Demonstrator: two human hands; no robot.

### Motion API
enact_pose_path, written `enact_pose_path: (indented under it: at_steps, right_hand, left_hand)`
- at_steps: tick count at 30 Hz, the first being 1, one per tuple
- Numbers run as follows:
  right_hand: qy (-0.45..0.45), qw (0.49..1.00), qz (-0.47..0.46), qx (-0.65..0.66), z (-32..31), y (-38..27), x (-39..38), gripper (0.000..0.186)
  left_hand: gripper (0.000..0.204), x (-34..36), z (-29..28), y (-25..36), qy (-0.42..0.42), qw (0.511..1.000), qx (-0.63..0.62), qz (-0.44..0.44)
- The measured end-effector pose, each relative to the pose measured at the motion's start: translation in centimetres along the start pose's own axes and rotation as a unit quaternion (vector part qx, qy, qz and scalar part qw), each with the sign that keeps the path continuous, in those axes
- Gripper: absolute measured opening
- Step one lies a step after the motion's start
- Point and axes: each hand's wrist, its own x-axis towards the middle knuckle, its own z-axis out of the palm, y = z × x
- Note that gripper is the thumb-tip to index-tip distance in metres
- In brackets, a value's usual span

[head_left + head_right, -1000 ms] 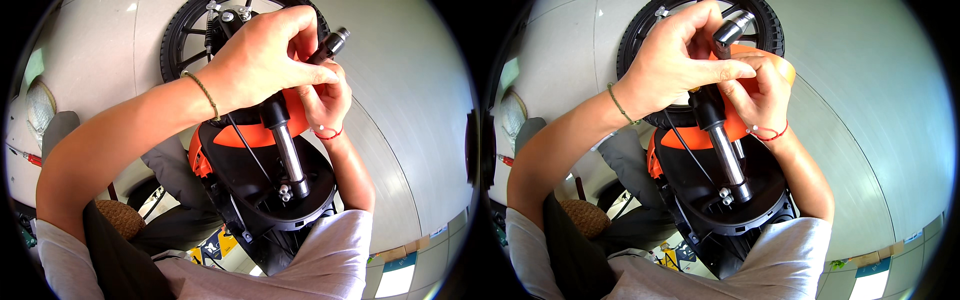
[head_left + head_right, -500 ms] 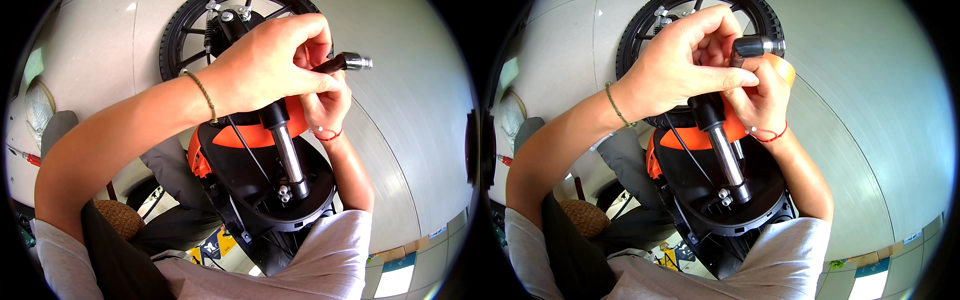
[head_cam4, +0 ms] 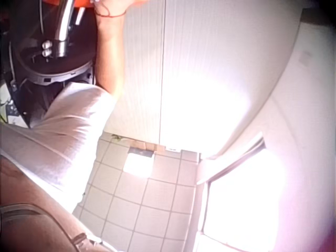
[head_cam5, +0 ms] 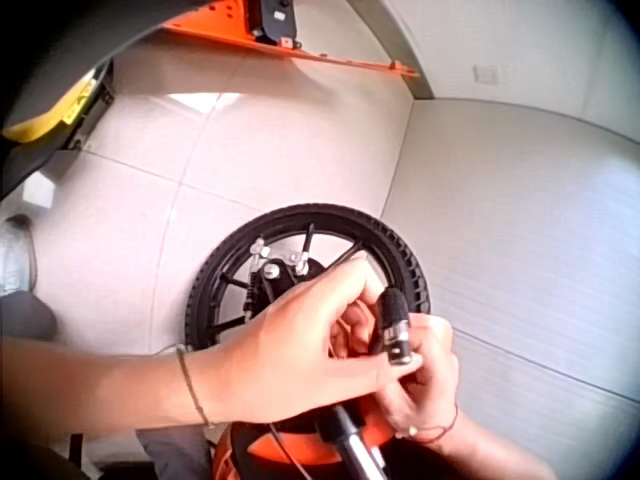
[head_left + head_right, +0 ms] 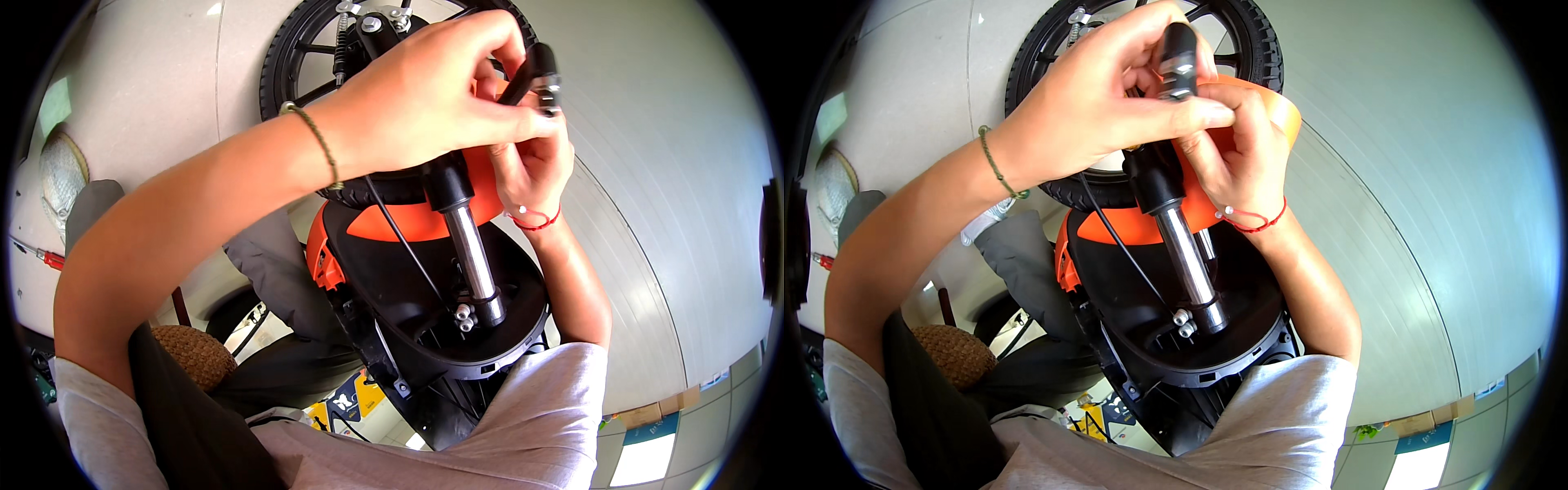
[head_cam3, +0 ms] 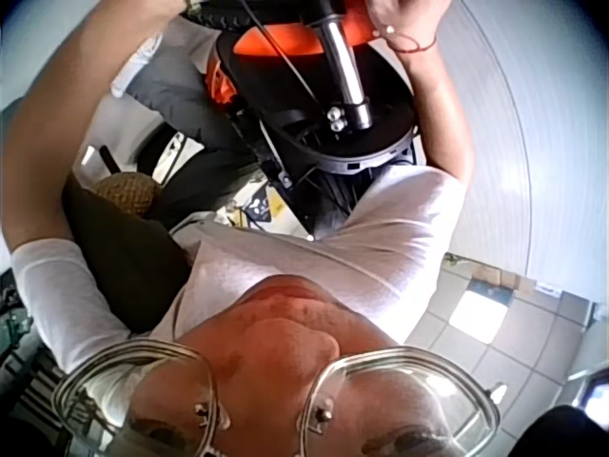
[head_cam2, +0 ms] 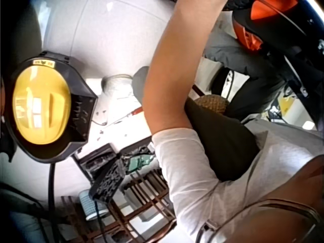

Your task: The person holds an orange plastic body panel, uses a screwdriver and a wrench to remove several fasteners from a scooter, and detaches the panel from the vehicle frame.

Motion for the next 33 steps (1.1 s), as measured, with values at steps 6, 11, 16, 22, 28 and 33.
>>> enact_pose_path:
  at_steps: [6, 11, 16, 22, 28, 33]
  right_hand:
    - [0.009, 0.999, -0.038, -0.007, -0.6, 0.6, 1.0, 0.013]
    - [0.023, 1.000, -0.020, 0.003, -0.5, 0.5, 0.9, 0.011]
    - [0.062, 0.997, 0.007, 0.046, -0.5, 0.4, 0.4, 0.010]
    - [0.078, 0.992, 0.040, 0.089, -0.5, 0.4, -0.1, 0.023]
    - [0.095, 0.987, 0.039, 0.121, -0.2, 0.6, -0.2, 0.022]
    - [0.092, 0.990, 0.014, 0.107, -0.2, 0.9, 0.0, 0.023]
  left_hand:
    - [0.020, -0.5, -0.9, -2.1, -0.062, 0.955, 0.291, -0.010]
    - [0.020, -1.0, 0.9, -3.1, -0.088, 0.924, 0.372, -0.022]
    - [0.016, -0.9, 1.5, -3.4, -0.057, 0.918, 0.393, -0.009]
    - [0.014, -0.9, 1.4, -2.9, -0.083, 0.894, 0.440, -0.004]
    - [0.019, 0.2, 0.8, -3.0, -0.100, 0.902, 0.420, -0.001]
    - [0.016, 0.5, -1.6, -2.8, -0.047, 0.958, 0.278, -0.060]
